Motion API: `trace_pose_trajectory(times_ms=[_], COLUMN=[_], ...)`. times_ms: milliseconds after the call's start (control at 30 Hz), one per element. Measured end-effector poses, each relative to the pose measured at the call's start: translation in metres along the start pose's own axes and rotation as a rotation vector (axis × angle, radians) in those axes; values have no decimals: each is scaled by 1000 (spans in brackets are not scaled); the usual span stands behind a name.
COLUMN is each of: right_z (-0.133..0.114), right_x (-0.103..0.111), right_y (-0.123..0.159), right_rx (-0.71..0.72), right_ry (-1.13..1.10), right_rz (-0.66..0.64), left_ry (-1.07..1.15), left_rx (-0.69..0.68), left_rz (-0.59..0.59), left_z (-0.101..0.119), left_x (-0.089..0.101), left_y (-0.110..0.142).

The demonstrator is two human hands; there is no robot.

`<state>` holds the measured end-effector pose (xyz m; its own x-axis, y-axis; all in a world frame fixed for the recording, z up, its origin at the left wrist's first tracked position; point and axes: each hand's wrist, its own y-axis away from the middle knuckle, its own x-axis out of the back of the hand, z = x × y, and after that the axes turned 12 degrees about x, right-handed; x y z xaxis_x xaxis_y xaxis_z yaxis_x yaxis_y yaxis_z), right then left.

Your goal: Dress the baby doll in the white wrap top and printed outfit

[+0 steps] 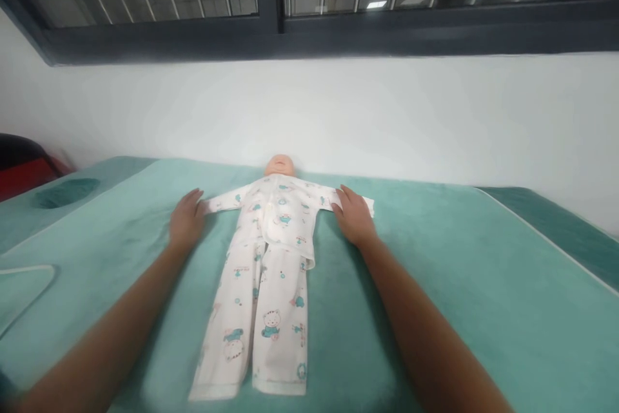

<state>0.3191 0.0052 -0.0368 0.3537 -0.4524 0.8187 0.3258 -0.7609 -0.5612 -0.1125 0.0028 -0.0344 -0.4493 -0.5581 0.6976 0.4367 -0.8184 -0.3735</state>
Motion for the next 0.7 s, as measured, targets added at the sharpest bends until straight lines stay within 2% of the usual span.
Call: trace_pose_trajectory(times_ms=[67,133,300,367,433,533,633,700], right_z=[1,5,8,0,-16,-50,-79,-89], right_x=[-4,-5,8,16,24,28,21,15], right_y=[0,3,15,17,17,14,10,8], right_rx=[-31,-79,-203,-230,-223,-299,-452,-529], right_ry=[7,23,80,116,111,-128,-403,-568], right_rz=[-51,-96,-198,-160,-55,60,4,-26], left_ry=[-98,-162,-207,-210,-150,66,189,220], left_rx=[-48,-33,-13,-26,-49,-25,37,39], left_rz=[-94,-154,-176,-140,-93,-136,-270,-343], left_z=[1,-1,-2,2,12,31,49,58], left_x=[-4,-6,-4,1,6,10,9,8], left_y=[0,1,6,12,21,38,57,69])
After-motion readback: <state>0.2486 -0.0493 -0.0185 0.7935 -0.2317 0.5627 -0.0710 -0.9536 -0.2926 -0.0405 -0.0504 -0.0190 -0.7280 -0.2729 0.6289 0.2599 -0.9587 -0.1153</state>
